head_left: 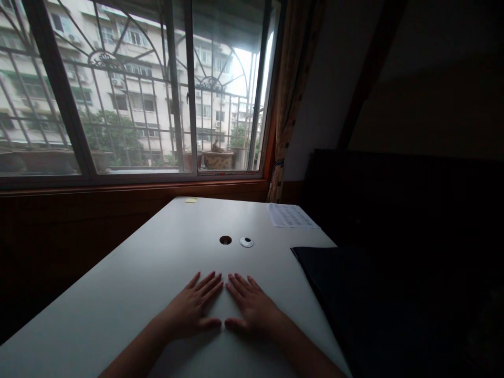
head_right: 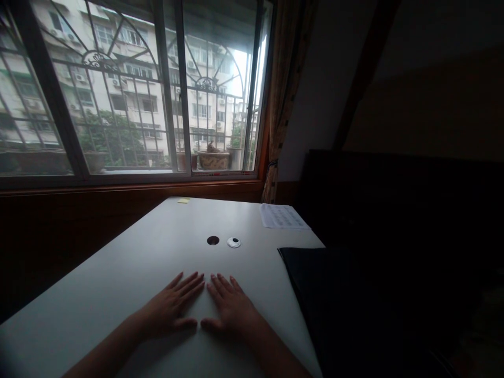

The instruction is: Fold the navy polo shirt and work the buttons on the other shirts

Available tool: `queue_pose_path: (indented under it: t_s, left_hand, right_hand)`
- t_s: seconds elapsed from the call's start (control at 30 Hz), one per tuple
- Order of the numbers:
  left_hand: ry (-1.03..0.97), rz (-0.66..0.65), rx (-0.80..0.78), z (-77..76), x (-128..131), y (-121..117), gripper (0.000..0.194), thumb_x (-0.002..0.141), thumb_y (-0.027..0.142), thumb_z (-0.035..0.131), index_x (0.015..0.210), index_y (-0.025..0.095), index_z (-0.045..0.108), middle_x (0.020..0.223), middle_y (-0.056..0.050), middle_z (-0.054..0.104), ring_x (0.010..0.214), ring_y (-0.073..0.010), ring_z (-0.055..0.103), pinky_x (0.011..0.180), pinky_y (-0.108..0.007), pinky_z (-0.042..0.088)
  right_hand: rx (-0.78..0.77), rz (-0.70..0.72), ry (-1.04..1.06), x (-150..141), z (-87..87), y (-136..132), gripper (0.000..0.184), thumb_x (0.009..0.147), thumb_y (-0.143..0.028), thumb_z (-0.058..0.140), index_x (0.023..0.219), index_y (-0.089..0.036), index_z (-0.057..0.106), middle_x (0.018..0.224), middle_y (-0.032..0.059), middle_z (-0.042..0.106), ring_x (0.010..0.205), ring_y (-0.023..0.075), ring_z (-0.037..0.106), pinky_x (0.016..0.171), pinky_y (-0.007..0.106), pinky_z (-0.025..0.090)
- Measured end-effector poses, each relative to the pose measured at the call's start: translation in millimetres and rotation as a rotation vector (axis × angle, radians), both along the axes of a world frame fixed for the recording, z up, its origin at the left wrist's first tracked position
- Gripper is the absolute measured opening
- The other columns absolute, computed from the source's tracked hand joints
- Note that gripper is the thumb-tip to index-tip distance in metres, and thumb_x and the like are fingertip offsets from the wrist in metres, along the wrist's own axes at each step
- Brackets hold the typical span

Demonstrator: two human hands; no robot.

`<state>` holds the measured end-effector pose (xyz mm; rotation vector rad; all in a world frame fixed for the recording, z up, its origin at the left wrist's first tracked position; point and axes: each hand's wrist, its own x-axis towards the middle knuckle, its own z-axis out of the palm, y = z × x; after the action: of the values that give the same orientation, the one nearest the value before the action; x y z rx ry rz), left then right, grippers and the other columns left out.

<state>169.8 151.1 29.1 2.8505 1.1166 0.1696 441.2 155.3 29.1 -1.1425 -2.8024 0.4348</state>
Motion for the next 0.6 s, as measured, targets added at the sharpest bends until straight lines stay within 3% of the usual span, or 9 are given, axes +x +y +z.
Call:
queue_pose_path:
  t_s: [0.6]
  left_hand:
    - [0.014, 0.002, 0.0, 1.7, 0.8, -0.5, 0.085, 0.094, 0.072, 0.034, 0.158, 0.031, -0.003, 0.165, -0.005, 0.007, 0.153, -0.0312, 0.014, 0.124, -0.055, 0.011]
  right_hand:
    - [-0.038, -0.011, -0.004, -1.3, 2.6, -1.6, 0.09, 0.092, -0.074, 0.037, 0.16, -0.022, 0.008, 0.167, 0.007, 0.0, 0.154, 0.0284, 0.001, 0.124, 0.052, 0.0]
